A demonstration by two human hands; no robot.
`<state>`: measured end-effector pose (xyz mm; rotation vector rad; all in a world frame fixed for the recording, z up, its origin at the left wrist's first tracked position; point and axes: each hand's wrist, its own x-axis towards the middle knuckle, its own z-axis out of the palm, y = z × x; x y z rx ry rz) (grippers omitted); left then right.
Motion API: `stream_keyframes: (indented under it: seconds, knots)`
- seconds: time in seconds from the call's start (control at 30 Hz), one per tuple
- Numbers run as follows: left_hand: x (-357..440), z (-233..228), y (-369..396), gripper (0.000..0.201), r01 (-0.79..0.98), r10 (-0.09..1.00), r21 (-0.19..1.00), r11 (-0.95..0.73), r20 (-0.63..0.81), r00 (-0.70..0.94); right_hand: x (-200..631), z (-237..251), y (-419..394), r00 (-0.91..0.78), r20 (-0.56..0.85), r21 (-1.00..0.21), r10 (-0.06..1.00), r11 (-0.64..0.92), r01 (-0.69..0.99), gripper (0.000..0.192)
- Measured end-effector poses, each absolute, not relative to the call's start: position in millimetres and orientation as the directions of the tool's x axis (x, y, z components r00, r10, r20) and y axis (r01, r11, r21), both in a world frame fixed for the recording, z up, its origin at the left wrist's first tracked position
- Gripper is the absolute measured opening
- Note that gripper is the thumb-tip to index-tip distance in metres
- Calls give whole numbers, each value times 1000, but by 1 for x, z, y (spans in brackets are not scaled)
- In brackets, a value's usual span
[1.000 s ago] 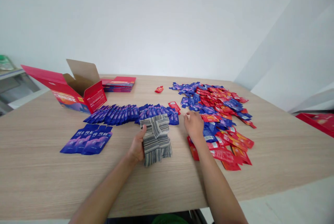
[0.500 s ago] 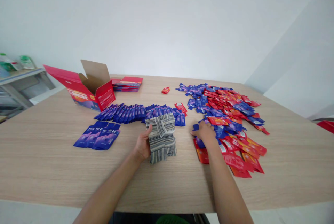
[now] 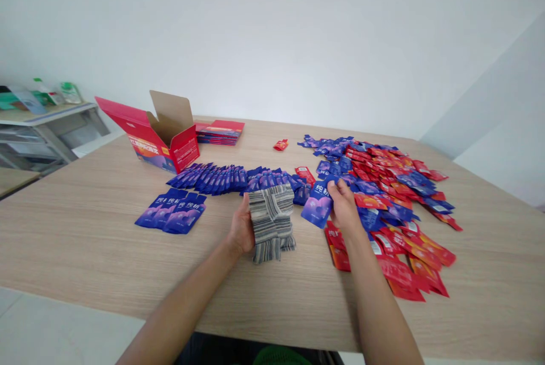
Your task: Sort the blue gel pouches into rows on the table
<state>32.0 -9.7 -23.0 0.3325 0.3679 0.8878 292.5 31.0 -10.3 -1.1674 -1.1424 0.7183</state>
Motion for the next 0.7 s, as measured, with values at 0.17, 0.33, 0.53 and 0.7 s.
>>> stream_keyframes:
  seconds: [0.17,0.33,0.53,0.7]
  knots:
    - [39,-20,-15,81,-644,748,414,644,-164,643,224,-11,15,211,214,-954,954,251,-165,42]
    - [49,-29,-20,55,-547,728,497,673,-316,608,197,-26,3,247,415,-880,876,316,355,48]
    - [58,-39,-20,41,-585,841,610,534,-313,441,203,-28,2,100,598,-693,795,450,564,39]
    - [58,-35,-20,44,-665,913,628,404,-235,333,201,-23,-8,46,715,-571,698,544,614,30]
